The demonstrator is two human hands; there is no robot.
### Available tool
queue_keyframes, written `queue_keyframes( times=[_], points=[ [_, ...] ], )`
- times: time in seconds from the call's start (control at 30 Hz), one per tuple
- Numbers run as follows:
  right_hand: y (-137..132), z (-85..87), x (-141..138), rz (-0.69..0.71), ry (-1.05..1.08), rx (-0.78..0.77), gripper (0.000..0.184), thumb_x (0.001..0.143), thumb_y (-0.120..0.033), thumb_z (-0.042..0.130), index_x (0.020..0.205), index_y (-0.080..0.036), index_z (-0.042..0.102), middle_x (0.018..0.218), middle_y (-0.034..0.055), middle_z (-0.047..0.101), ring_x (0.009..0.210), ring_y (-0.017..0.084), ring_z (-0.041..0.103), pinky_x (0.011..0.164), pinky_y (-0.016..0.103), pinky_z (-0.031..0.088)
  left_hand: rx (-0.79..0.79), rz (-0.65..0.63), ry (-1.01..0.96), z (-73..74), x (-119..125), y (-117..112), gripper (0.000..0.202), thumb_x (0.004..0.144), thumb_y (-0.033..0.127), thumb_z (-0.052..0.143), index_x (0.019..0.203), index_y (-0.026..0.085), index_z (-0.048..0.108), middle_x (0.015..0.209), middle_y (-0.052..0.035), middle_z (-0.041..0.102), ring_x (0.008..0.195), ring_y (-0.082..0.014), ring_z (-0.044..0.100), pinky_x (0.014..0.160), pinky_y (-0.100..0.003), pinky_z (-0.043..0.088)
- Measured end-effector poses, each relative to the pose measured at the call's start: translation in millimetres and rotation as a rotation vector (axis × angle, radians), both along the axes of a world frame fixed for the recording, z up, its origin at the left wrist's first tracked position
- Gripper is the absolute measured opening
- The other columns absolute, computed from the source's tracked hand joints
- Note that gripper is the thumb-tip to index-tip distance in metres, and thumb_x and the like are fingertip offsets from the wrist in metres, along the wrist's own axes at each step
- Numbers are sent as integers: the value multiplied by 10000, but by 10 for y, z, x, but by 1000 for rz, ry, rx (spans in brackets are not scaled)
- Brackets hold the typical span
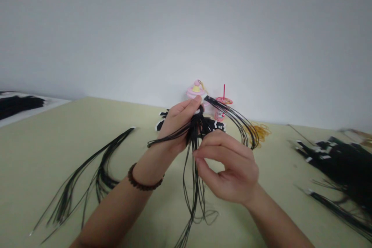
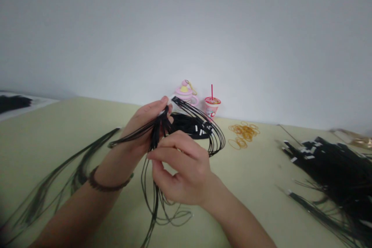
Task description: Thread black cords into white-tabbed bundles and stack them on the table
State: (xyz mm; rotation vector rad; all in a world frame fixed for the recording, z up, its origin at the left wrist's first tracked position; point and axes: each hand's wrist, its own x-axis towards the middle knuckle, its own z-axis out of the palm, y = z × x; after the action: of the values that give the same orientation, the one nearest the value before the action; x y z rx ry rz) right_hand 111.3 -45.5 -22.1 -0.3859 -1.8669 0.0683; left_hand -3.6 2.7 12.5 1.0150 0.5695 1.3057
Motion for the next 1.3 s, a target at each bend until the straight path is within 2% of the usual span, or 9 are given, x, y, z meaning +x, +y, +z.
queue_keyframes(
  times=[0.17,0.3,0.43,0.53,0.63,0.8,0.93,1.13,1.3],
  points=[
    [-20,16,1,-93,-91,48,142,766,-67,548,859,-142,625,794,72,615,744,134,577,675,300,524,-57,-57,-36,-11,-22,32,224,771,323,633,678,147,532,513,64,480,382,-18,425,357,-125,325],
    [-13,-2,5,-99,-75,-18,122,778,-50,530,856,-112,600,790,80,625,773,141,575,705,303,515,-121,-112,-108,-15,-45,36,137,804,255,597,723,145,578,587,48,564,450,-18,506,429,-113,400],
    [-40,21,-3,-195,-48,-123,88,810,-83,531,831,-109,612,790,72,643,762,124,590,705,266,497,-144,-146,-71,-22,-31,14,170,807,287,595,716,145,610,566,37,589,415,-21,500,386,-115,381],
    [-43,49,5,-251,-37,-209,74,819,-136,555,807,-129,628,746,37,645,691,103,587,640,231,478,-8,-98,-44,-36,24,-19,202,823,284,575,683,147,620,565,25,596,436,-35,509,420,-137,404],
    [-8,54,31,-250,-14,-295,88,819,-177,570,760,-146,627,688,11,627,637,96,569,592,219,453,136,57,30,-59,83,-47,251,843,275,537,631,152,592,525,36,537,432,-45,463,422,-164,379],
    [46,29,88,-180,29,-446,92,810,-197,570,739,-156,613,675,-2,602,616,92,543,572,216,433,324,300,277,-84,65,-47,279,846,354,519,632,176,535,537,40,449,486,-79,398,448,-206,317],
    [44,33,120,-156,48,-536,80,788,-192,567,727,-151,598,636,-8,576,583,88,524,522,201,406,575,453,548,-31,-39,-86,262,855,305,508,638,172,567,569,28,457,544,-94,393,502,-213,309],
    [12,53,138,-192,43,-559,66,776,-197,583,733,-154,609,623,-7,570,574,91,516,493,194,389,726,410,702,36,-160,-119,231,842,296,521,658,175,593,563,19,487,514,-100,391,487,-217,295],
    [-61,108,141,-136,3,-640,144,833,-238,549,732,-151,603,603,-21,523,543,73,456,469,181,347,648,398,607,-6,-137,-32,267,854,305,500,632,173,569,552,21,469,511,-90,389,469,-211,295]
  ],
)
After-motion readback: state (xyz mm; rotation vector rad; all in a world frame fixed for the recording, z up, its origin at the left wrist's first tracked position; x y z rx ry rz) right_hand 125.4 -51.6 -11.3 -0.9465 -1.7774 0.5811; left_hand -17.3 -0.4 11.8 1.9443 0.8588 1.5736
